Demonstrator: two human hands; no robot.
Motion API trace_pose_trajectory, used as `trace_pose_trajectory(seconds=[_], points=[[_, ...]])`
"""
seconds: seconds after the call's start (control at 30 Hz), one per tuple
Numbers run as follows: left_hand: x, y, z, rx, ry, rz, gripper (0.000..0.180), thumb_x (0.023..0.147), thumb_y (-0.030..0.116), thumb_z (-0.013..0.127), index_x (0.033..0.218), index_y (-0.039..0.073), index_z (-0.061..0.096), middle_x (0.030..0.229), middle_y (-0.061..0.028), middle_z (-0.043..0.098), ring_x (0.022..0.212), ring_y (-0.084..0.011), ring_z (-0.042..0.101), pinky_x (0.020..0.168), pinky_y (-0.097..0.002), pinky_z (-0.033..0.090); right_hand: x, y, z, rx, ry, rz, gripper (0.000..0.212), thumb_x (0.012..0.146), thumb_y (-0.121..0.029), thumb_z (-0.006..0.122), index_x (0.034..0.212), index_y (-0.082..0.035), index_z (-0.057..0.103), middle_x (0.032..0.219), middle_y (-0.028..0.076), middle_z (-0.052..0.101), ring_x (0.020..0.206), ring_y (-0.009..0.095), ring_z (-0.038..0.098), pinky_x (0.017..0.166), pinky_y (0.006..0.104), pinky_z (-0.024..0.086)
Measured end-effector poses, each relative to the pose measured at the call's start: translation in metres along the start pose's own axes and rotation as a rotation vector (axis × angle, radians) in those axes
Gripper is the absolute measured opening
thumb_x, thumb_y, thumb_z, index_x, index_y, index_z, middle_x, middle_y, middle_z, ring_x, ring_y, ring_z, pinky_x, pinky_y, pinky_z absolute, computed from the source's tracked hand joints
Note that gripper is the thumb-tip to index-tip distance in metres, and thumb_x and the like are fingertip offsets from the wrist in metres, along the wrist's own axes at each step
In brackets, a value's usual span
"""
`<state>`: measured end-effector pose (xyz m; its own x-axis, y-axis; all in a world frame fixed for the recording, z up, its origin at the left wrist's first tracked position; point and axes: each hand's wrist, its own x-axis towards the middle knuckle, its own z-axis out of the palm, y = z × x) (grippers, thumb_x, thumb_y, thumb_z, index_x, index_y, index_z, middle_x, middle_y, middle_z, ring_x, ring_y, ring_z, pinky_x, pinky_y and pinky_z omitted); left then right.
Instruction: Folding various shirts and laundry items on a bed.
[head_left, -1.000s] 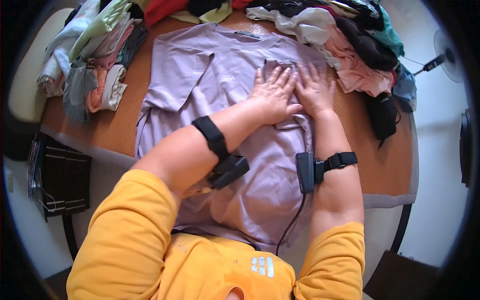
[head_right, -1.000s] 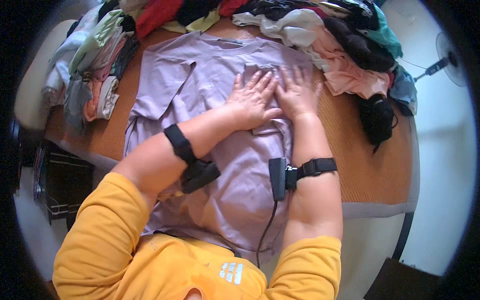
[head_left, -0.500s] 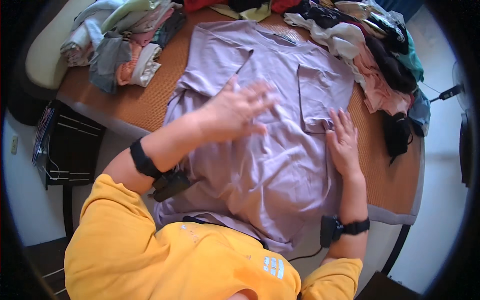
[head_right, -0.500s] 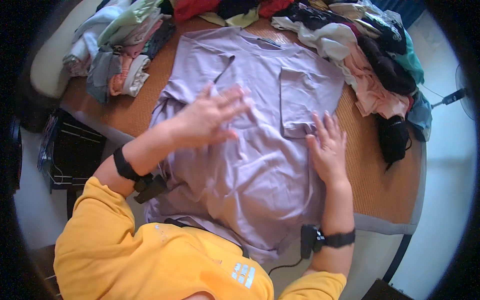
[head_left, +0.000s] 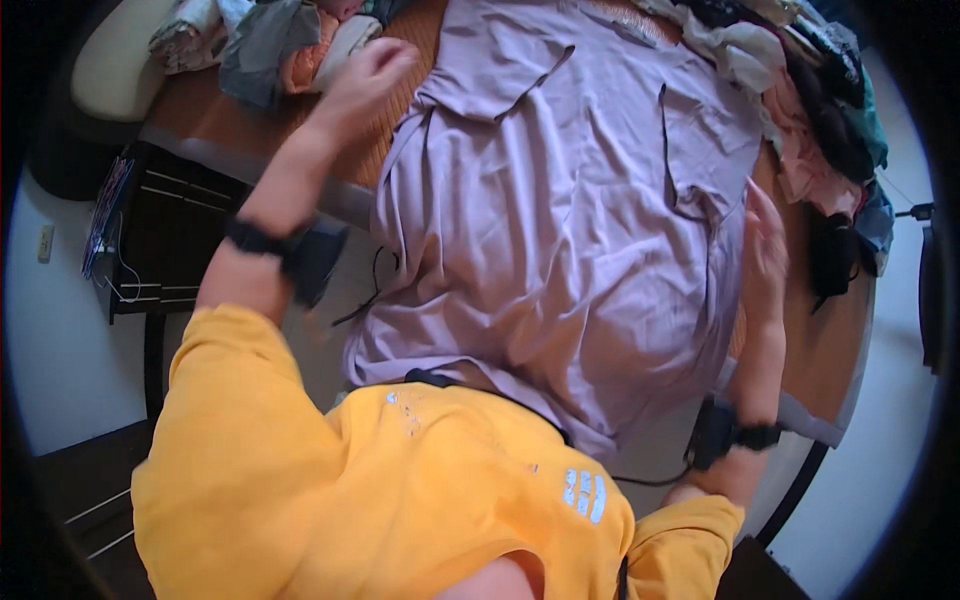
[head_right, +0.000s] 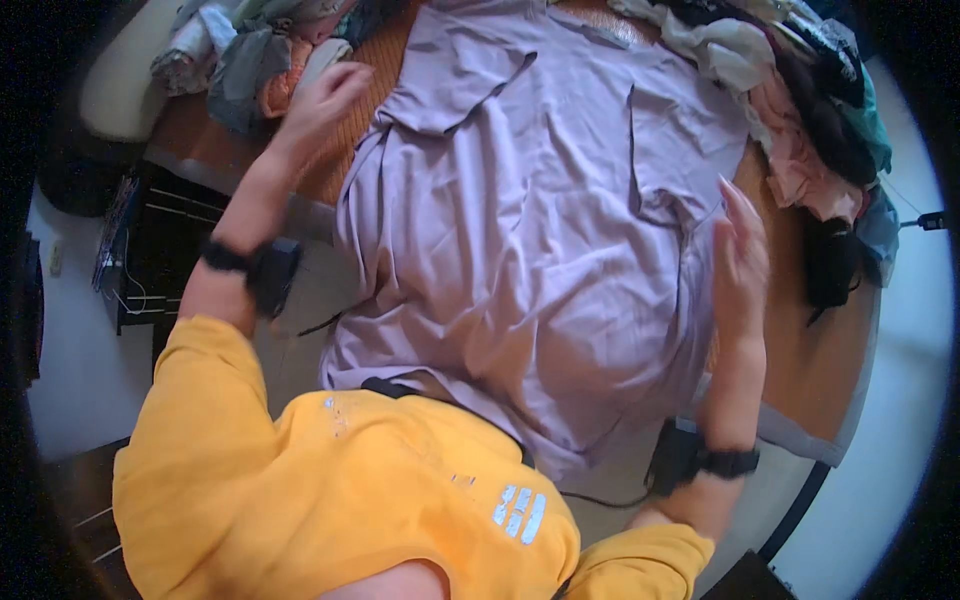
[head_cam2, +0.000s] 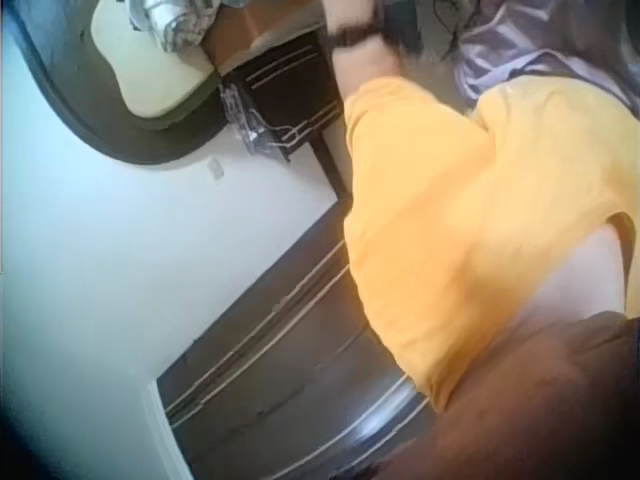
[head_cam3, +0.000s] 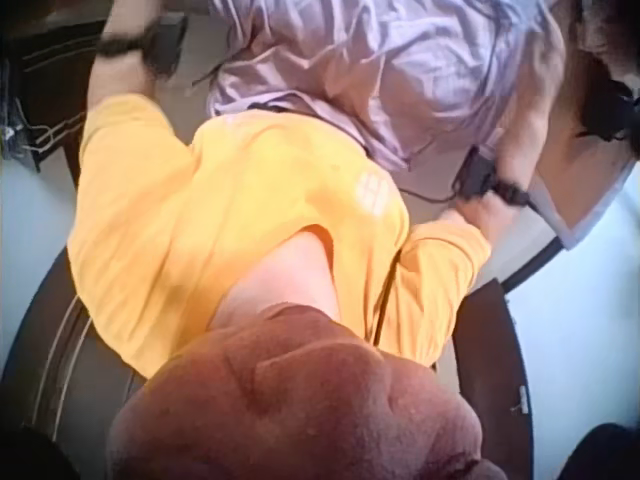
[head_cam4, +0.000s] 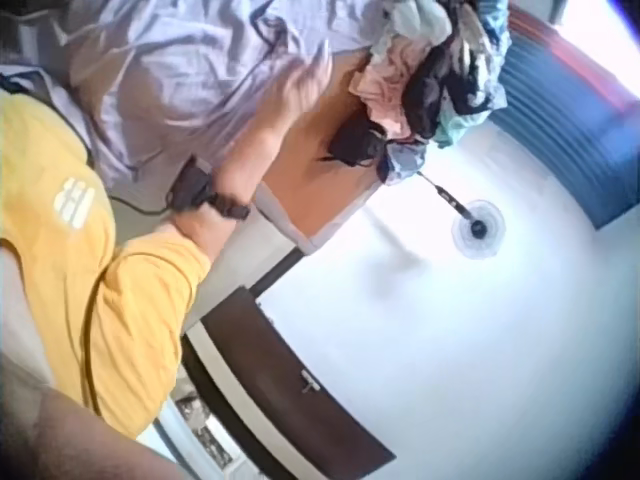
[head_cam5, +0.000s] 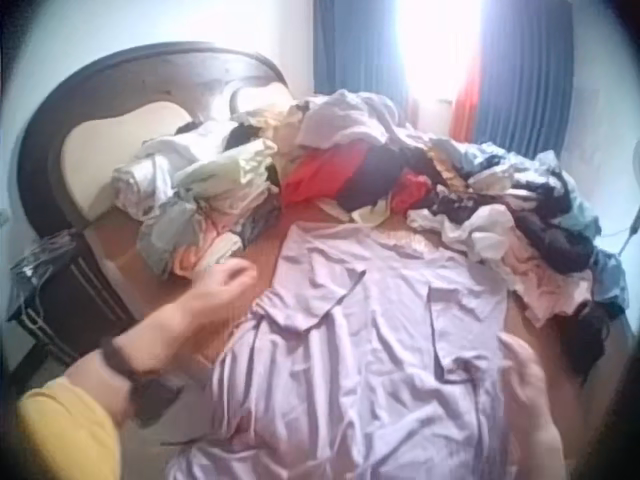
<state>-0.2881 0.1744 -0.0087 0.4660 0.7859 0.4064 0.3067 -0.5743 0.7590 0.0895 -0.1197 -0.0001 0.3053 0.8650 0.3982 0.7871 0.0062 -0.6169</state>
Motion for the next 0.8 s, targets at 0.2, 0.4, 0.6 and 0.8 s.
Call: trace_pose_trajectory(seconds=[0.2,0.4,0.6,0.8], points=[[-0.195,0.041,-0.07,-0.029,-0.553,-0.655,0.018,0.085,0.021,0.058,0.079,0.005,0.055,0.069,0.0009,0.053,0.064,-0.0061,0.052,0.058,-0.0207,0.044,-0.24,-0.021,-0.046,0.316,0.257,0.663,0.025,0.09,-0.03,0.05,0.091,-0.004,0.05,0.077,0.002,0.047,0.067,0.011,0.047,0.06,0.0233,0.037],[-0.282,0.065,-0.054,-0.166,-0.757,-0.756,0.085,0.068,0.022,0.075,0.134,0.009,0.023,0.125,-0.0164,0.04,0.118,-0.0263,0.039,0.098,-0.0337,0.034,-0.346,-0.069,0.015,0.965,0.199,1.246,0.086,0.077,-0.043,0.065,0.139,-0.013,0.015,0.117,0.011,0.049,0.105,0.025,0.051,0.086,0.04,0.041],[-0.287,0.065,-0.049,-0.024,-0.753,-0.553,0.089,0.066,0.021,0.075,0.137,0.013,0.023,0.131,-0.0169,0.038,0.123,-0.0312,0.036,0.101,-0.035,0.032,-0.339,-0.072,0.034,1.026,0.191,1.159,0.082,0.078,-0.006,0.063,0.141,-0.015,0.011,0.117,0.015,0.049,0.102,0.024,0.054,0.088,0.0343,0.043],[-0.289,0.081,-0.082,-0.065,-0.58,-0.444,0.045,0.067,0.006,0.064,0.111,0.01,0.058,0.099,-0.0097,0.054,0.095,-0.0196,0.052,0.079,-0.0264,0.042,-0.3,-0.126,-0.03,0.88,0.392,0.888,0.056,0.082,-0.009,0.062,0.132,-0.012,0.036,0.108,0.01,0.055,0.095,0.019,0.057,0.082,0.0332,0.047]])
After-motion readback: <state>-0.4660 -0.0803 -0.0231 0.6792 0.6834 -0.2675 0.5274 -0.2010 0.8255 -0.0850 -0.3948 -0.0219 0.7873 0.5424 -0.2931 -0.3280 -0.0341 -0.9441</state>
